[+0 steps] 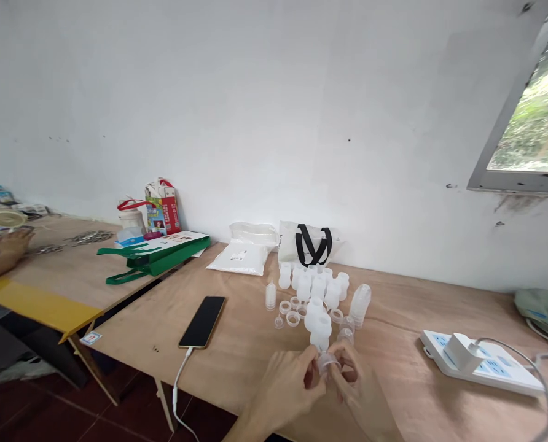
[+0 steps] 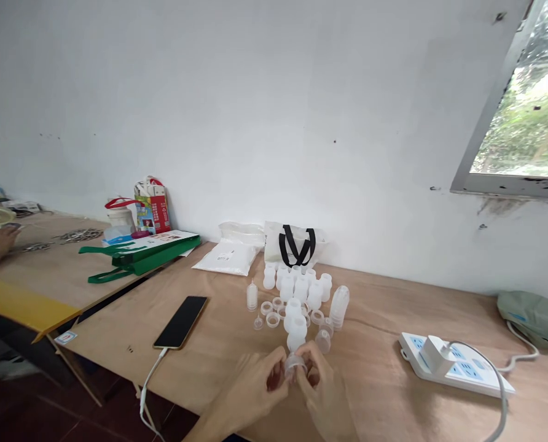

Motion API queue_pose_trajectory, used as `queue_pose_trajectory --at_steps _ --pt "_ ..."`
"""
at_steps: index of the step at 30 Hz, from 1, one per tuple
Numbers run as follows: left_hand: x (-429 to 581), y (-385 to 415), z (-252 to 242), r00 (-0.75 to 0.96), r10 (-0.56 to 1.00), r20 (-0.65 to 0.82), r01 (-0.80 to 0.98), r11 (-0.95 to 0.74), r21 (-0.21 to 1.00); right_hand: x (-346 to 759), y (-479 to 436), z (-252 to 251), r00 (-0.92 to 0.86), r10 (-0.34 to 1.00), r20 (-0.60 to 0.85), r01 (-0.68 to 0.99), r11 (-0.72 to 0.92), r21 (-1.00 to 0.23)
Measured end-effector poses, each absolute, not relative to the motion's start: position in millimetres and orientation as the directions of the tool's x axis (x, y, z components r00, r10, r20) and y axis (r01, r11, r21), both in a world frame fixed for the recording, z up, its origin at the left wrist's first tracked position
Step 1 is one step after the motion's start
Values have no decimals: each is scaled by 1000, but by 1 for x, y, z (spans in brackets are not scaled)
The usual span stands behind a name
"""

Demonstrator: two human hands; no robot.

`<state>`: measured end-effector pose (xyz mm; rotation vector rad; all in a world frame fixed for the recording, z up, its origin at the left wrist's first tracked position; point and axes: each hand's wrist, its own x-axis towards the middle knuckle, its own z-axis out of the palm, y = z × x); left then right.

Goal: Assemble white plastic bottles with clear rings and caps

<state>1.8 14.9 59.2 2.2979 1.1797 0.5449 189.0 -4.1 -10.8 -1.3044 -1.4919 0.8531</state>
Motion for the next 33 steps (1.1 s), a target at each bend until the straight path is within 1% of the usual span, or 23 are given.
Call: queue_pose_trajectory --at_steps 3,5,7,10,12,14,19,26,29,31,33 --pt "0 14 63 591 799 110 585 -518 623 188 -6 -8 73 970 230 374 187 -908" --pt "-1 15 63 601 792 105 558 -510 655 187 -7 -6 81 968 236 369 191 -909" --pt "-4 18 61 608 785 118 524 -509 682 187 -7 -3 64 971 231 328 198 -924" --pt "-7 24 59 626 764 158 468 -530 707 188 -8 2 -5 983 186 263 181 -948" --pt "-9 26 58 635 752 176 445 -543 712 189 -9 4 -42 985 165 263 171 -950" --pt "-8 25 57 640 747 179 444 -551 707 190 -10 4 -43 984 172 297 177 -939" --pt "-5 22 57 646 752 132 480 -534 696 192 -11 3 -3 980 199 387 185 -903" --pt "-15 24 71 714 695 86 401 -506 764 194 -15 13 -38 974 222 396 219 -892" --pt "-18 26 75 732 674 100 372 -518 770 194 -16 15 -73 975 208 400 219 -890" --pt "-17 25 75 727 678 110 380 -531 757 191 -16 13 -46 971 233 392 232 -890" --pt "-15 23 74 715 691 104 408 -533 741 188 -15 9 18 958 285 385 256 -887"
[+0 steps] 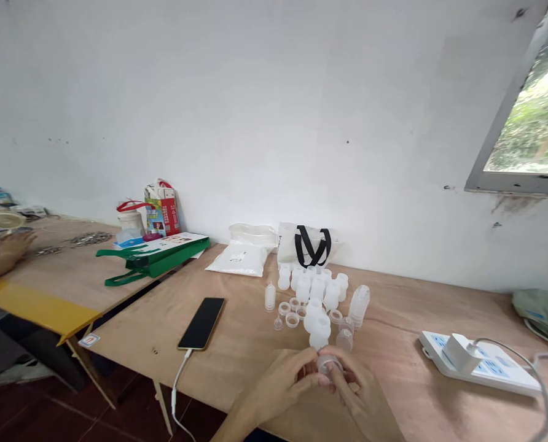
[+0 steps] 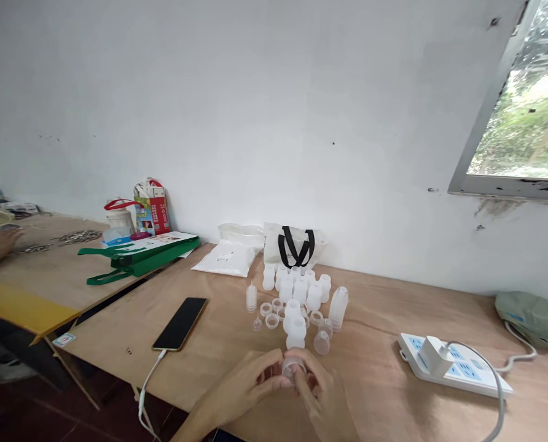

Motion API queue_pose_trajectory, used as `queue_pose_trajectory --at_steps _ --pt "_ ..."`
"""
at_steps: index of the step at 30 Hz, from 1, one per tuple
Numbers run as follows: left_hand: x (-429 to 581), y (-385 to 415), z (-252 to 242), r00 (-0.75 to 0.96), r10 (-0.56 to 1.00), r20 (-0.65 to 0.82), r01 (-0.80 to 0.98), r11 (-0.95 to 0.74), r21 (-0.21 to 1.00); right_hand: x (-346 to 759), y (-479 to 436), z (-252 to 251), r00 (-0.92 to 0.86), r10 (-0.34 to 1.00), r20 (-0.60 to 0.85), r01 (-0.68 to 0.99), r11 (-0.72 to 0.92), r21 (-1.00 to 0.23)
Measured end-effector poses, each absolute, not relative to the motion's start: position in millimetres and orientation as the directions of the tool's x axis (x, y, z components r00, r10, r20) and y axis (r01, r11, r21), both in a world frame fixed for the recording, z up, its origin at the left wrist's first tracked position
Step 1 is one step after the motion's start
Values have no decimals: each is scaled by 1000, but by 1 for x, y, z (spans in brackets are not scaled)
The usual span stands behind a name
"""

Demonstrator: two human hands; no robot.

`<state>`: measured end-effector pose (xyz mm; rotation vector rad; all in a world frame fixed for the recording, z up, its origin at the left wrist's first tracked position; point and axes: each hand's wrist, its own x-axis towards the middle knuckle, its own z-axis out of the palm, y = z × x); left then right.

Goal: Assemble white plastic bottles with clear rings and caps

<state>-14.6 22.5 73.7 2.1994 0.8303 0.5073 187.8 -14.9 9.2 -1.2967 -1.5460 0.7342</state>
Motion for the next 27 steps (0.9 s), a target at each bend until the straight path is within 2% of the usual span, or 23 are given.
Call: queue_pose_trajectory --at_steps 3,8,12,16,21,25,27 --pt "-12 19 73 699 709 96 444 -534 719 185 -15 6 84 938 338 379 283 -881" --pt "-12 18 72 688 719 101 437 -521 733 187 -18 13 -19 965 262 360 251 -899" --pt "-12 20 67 675 725 136 421 -530 736 187 -19 15 79 952 295 371 247 -895" --pt "-10 20 62 665 731 154 431 -543 720 186 -16 12 32 952 304 395 268 -879" --pt "-6 21 60 636 757 148 449 -519 728 186 -13 9 54 954 295 412 248 -877" --pt "-6 27 58 588 794 152 424 -463 778 190 -12 10 -36 978 208 338 207 -918" --pt "-7 29 57 590 791 165 375 -449 811 192 -12 14 -18 980 199 282 196 -939"
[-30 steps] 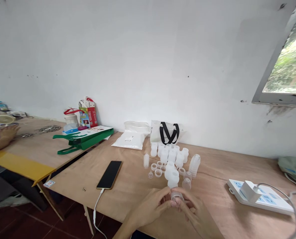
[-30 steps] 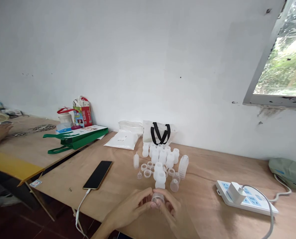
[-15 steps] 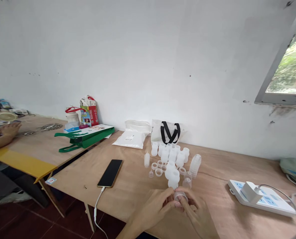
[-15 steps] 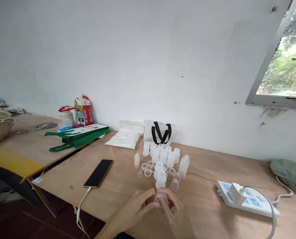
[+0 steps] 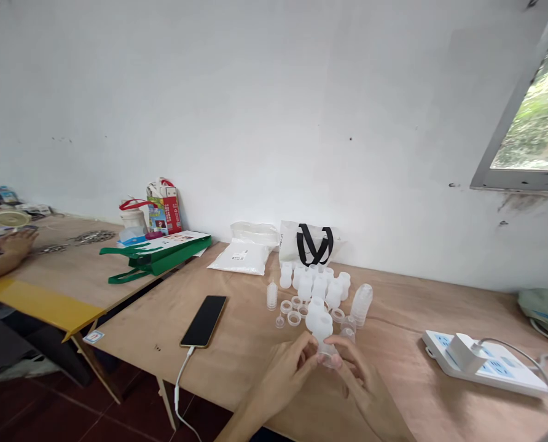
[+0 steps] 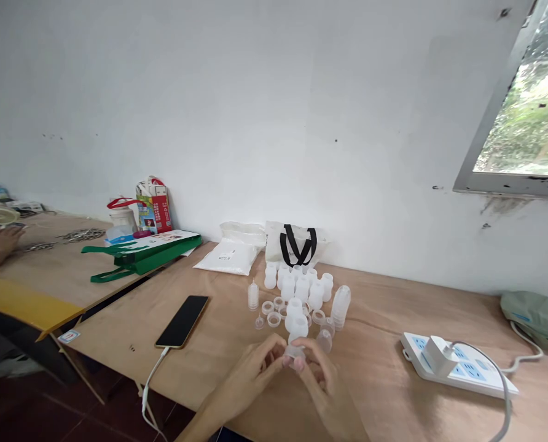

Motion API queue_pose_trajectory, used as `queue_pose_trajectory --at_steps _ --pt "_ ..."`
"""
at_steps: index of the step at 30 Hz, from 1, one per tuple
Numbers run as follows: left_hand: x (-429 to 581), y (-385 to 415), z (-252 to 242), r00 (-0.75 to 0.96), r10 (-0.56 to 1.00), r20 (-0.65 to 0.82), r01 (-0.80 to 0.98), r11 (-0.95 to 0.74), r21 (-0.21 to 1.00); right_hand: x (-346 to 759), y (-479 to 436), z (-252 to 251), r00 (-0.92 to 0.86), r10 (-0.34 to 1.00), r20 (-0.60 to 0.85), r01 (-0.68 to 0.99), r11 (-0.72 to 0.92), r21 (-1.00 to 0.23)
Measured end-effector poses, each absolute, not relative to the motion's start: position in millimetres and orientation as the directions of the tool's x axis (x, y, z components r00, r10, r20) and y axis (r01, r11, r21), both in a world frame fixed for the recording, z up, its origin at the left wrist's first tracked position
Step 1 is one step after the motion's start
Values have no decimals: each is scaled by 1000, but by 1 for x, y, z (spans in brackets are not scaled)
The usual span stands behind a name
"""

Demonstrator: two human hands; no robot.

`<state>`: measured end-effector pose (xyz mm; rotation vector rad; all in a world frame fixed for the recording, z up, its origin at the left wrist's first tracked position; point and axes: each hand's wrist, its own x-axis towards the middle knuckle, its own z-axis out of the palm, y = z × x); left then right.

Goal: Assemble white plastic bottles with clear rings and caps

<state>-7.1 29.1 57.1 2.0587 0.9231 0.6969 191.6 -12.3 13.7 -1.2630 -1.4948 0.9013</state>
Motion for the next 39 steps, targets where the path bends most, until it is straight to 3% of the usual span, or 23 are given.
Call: queue_pose_trajectory --at_steps 6,9,14,21,31,39 --pt "-4 36 46 468 840 275 308 -447 840 202 -9 27 338 892 299 166 256 -952" --pt "1 40 34 414 865 283 292 -421 859 211 -3 26 432 854 292 157 247 -956" --pt "11 42 14 432 859 275 235 -402 885 212 9 12 371 892 259 165 212 -963" --pt "13 39 6 546 829 116 253 -295 921 199 18 -4 197 945 262 160 233 -959" --pt "8 52 -10 506 834 219 227 -374 899 196 16 -7 157 969 189 37 186 -982" --pt "5 56 -3 536 808 243 202 -403 893 200 16 -5 174 964 199 75 188 -979"
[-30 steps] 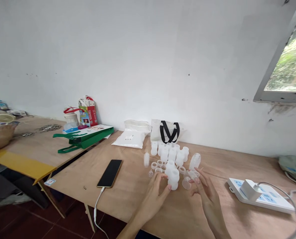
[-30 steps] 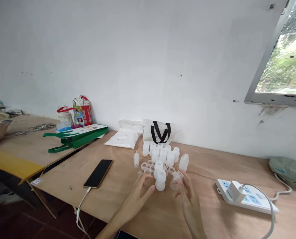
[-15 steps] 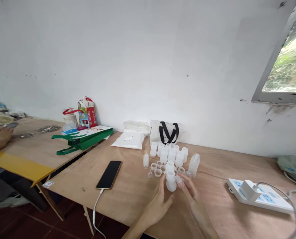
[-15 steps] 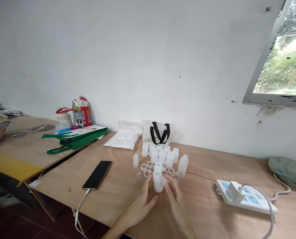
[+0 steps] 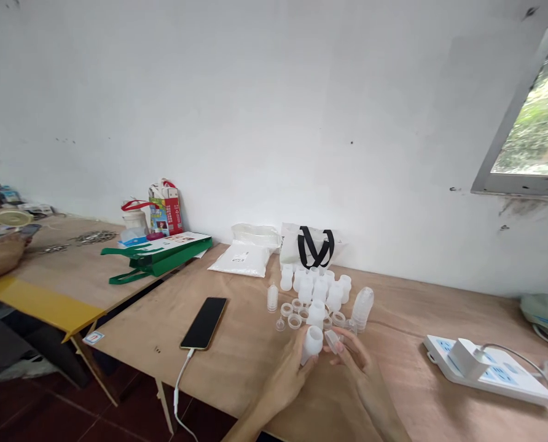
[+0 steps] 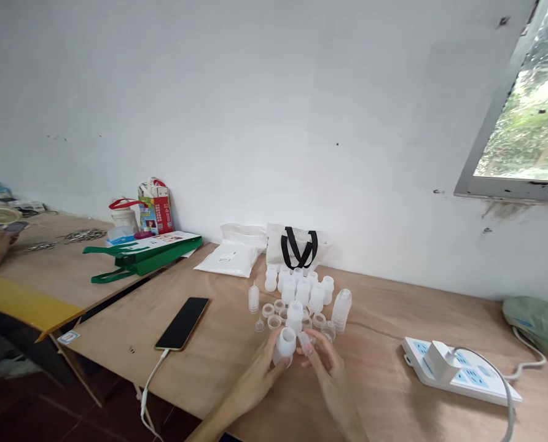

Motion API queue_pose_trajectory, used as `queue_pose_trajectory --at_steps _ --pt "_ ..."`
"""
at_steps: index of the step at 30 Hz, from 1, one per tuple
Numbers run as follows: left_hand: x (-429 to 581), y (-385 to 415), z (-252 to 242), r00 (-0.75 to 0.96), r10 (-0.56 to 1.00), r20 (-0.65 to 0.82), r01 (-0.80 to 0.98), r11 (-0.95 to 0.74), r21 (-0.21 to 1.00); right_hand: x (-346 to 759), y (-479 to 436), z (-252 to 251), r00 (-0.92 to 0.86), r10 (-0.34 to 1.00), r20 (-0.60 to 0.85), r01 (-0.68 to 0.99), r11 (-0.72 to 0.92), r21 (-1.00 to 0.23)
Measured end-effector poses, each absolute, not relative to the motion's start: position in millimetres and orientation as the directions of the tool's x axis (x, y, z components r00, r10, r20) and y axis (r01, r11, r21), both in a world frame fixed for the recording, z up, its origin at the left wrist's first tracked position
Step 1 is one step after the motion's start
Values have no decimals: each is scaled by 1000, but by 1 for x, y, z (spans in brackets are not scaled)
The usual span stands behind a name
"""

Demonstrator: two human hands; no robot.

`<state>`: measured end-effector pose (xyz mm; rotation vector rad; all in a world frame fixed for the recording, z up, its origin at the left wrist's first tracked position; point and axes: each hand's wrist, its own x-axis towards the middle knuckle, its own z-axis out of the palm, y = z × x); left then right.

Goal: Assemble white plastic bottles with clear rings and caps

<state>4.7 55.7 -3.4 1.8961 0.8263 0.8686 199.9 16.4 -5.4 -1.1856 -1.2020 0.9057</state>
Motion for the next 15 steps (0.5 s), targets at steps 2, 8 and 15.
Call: queue_pose_trajectory --at_steps 2,8,15 --pt "2 54 6 561 792 240 245 -437 866 203 14 0 222 949 223 52 216 -975" --pt "-9 48 27 679 703 210 307 -532 789 213 8 9 98 964 247 7 248 -969" --pt "-14 50 35 505 824 258 339 -464 818 223 2 19 -27 980 197 133 199 -971"
